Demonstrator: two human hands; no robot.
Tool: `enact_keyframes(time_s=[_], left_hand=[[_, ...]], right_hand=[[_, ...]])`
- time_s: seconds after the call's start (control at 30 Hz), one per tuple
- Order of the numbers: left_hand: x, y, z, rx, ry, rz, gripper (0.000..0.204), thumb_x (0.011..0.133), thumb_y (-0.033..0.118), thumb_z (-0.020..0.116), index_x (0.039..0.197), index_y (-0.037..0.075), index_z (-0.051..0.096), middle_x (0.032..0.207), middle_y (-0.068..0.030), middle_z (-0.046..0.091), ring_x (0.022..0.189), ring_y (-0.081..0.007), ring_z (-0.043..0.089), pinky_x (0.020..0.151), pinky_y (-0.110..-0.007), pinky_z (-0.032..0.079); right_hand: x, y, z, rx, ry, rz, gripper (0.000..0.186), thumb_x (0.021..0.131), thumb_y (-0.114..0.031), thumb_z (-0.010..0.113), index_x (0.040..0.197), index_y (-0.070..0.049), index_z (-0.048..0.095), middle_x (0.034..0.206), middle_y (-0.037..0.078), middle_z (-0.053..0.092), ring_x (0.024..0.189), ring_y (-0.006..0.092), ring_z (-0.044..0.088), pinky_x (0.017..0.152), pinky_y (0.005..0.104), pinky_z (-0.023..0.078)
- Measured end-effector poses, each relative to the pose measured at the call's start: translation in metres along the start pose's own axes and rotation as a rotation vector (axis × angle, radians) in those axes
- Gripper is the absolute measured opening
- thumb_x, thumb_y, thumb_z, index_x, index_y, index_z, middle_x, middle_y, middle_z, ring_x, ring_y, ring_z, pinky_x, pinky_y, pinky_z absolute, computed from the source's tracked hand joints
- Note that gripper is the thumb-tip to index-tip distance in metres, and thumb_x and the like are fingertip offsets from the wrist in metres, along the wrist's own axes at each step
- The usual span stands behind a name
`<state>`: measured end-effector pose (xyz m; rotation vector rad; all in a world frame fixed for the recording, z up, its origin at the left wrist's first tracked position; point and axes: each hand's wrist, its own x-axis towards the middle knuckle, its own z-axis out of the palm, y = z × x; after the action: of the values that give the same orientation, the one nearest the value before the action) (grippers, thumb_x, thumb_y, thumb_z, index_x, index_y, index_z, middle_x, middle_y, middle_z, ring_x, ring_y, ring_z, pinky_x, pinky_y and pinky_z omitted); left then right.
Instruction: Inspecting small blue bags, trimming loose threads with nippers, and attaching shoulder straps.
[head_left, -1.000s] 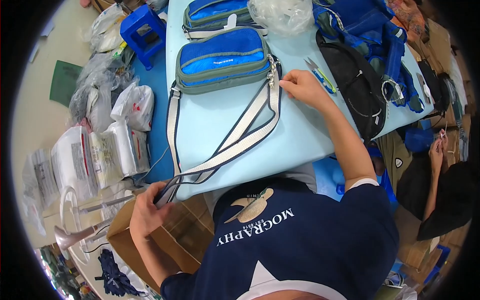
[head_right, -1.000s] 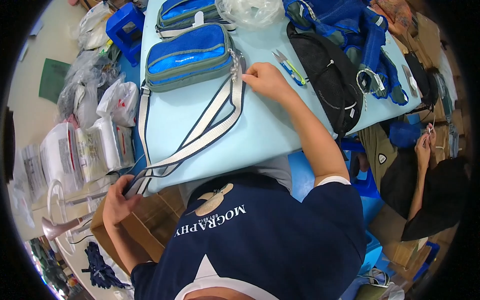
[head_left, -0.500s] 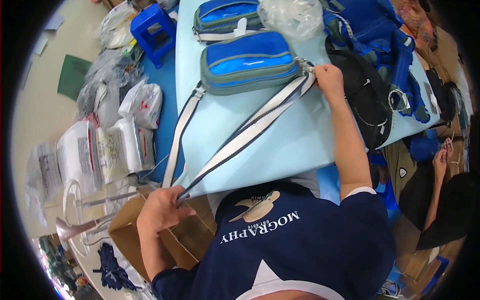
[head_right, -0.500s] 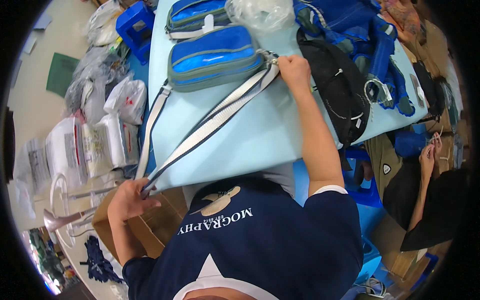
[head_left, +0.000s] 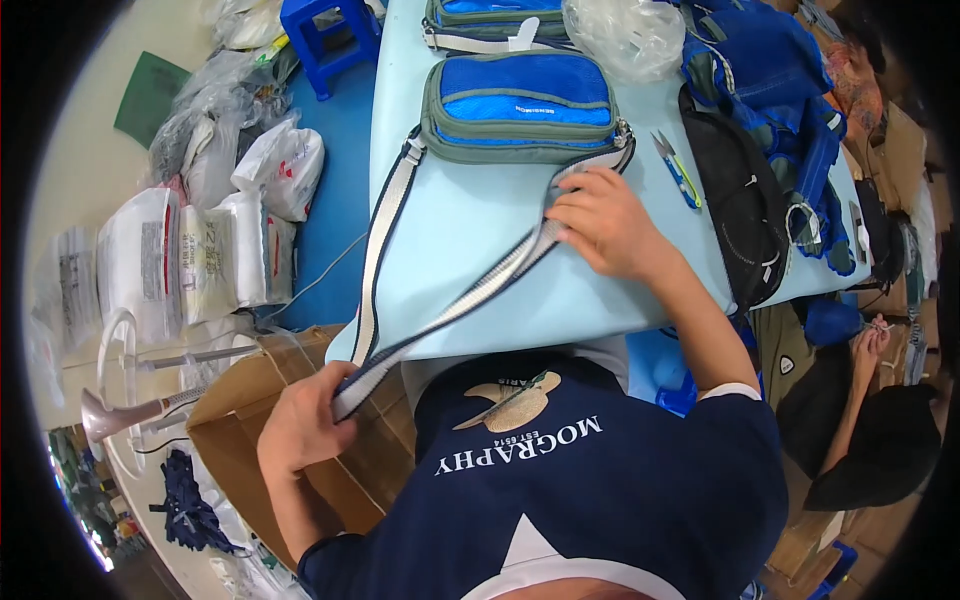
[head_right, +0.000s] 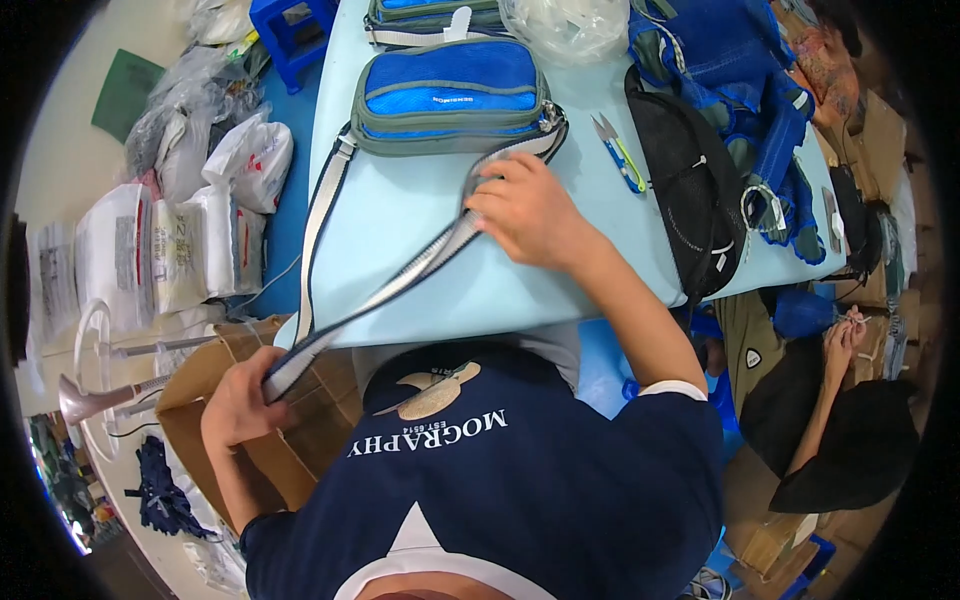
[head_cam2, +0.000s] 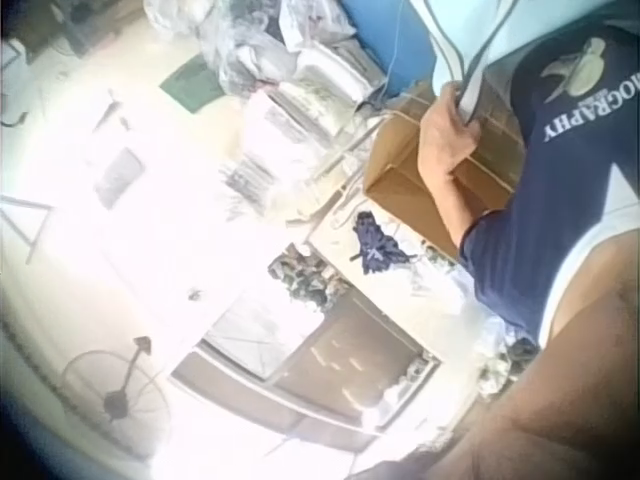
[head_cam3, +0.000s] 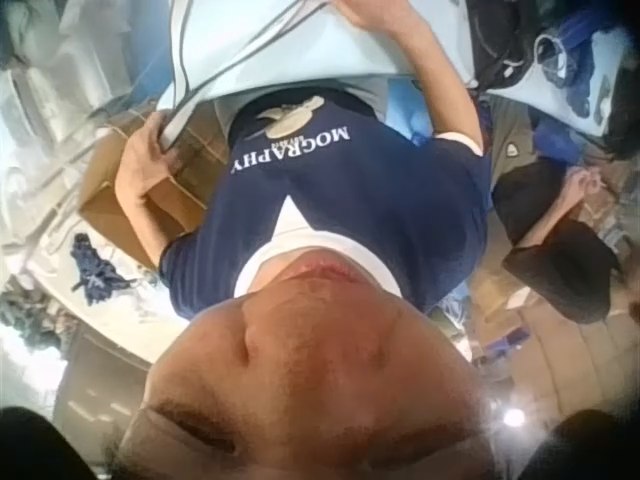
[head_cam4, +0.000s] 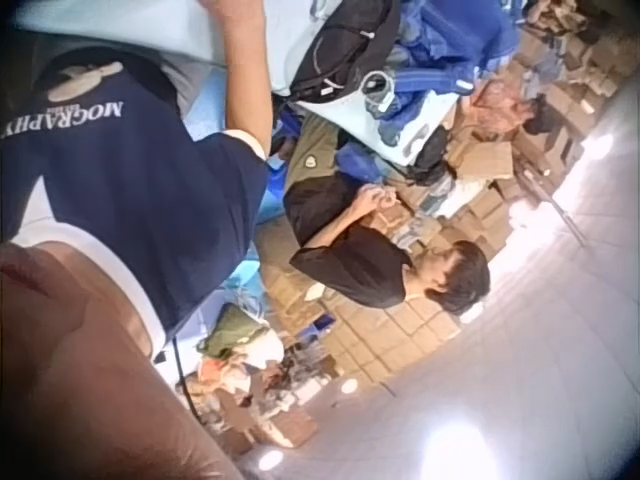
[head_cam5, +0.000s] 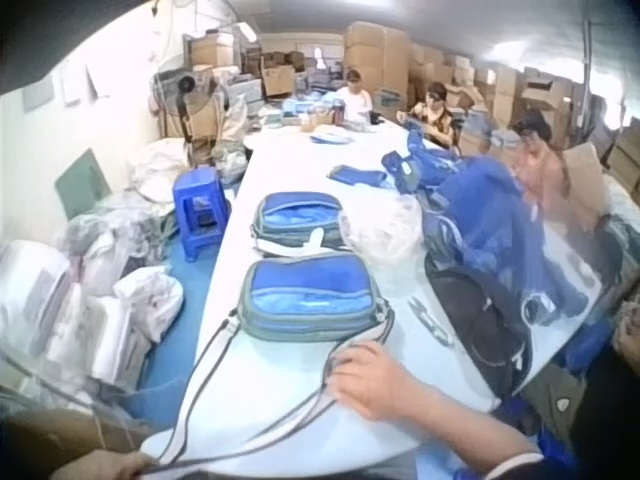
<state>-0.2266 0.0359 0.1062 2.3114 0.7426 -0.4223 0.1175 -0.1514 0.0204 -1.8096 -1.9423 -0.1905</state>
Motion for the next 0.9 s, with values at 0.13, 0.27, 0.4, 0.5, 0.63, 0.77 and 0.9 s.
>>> enact_keyframes(time_s=[0.13,0.27,0.4,0.5,0.63,0.77,0.9], left_hand=[[-0.009,-0.007,-0.001,-0.066,0.123,0.101,0.046,0.058,0.002,0.058,0.104,0.004,0.054,0.084,-0.0197,0.059,0.076,-0.0366,0.059,0.067,-0.039,0.047],[-0.004,-0.005,0.001,-0.054,0.094,0.119,0.046,0.058,0.001,0.058,0.104,0.003,0.054,0.084,-0.0198,0.06,0.077,-0.0374,0.059,0.069,-0.039,0.047],[-0.005,-0.025,0.004,-0.084,0.226,0.066,0.046,0.059,0.0,0.058,0.104,0.003,0.054,0.086,-0.0207,0.059,0.08,-0.0387,0.058,0.072,-0.039,0.047],[-0.002,-0.041,0.007,-0.06,0.295,0.086,0.045,0.06,-0.001,0.058,0.104,0.002,0.053,0.089,-0.0212,0.059,0.081,-0.0387,0.057,0.072,-0.039,0.047],[-0.004,-0.039,0.01,-0.05,0.371,0.162,0.046,0.059,0.0,0.058,0.105,0.002,0.053,0.089,-0.0196,0.058,0.079,-0.0378,0.057,0.07,-0.038,0.047],[0.021,-0.023,0.0,-0.004,0.372,0.341,0.045,0.064,0.004,0.055,0.109,0.001,0.053,0.092,-0.0174,0.055,0.079,-0.0378,0.056,0.067,-0.042,0.046],[0.056,0.019,0.003,-0.024,0.335,0.578,0.049,0.065,0.003,0.057,0.113,0.004,0.049,0.092,-0.0163,0.058,0.077,-0.0341,0.058,0.065,-0.041,0.048]], right_hand=[[0.006,-0.026,-0.011,-0.027,0.021,0.08,0.059,0.07,-0.018,0.071,0.125,-0.01,0.05,0.12,0.008,0.051,0.117,0.0279,0.042,0.101,0.0456,0.029],[0.015,-0.027,-0.001,0.021,-0.097,0.009,0.055,0.064,-0.022,0.076,0.114,-0.008,0.058,0.103,0.009,0.058,0.111,0.0271,0.047,0.101,0.0459,0.03],[0.004,-0.018,0.002,0.086,-0.216,-0.027,0.045,0.064,-0.027,0.075,0.102,-0.006,0.06,0.095,0.008,0.058,0.098,0.0281,0.053,0.094,0.0453,0.038],[-0.001,-0.024,0.007,0.103,-0.081,0.145,0.039,0.063,-0.025,0.075,0.095,-0.007,0.061,0.092,0.007,0.057,0.097,0.0276,0.053,0.089,0.0433,0.039],[0.009,-0.021,0.003,-0.018,-0.064,0.11,0.038,0.063,-0.023,0.074,0.095,-0.008,0.061,0.095,0.008,0.057,0.098,0.0284,0.052,0.086,0.041,0.038],[0.016,-0.014,-0.001,-0.016,-0.254,0.028,0.049,0.066,-0.026,0.074,0.108,-0.005,0.058,0.111,0.011,0.055,0.104,0.0313,0.05,0.089,0.0402,0.037],[0.054,-0.077,0.001,0.202,-0.144,-0.036,0.078,0.067,-0.029,0.075,0.13,0.001,0.042,0.129,0.018,0.047,0.115,0.0351,0.046,0.096,0.0423,0.035]])
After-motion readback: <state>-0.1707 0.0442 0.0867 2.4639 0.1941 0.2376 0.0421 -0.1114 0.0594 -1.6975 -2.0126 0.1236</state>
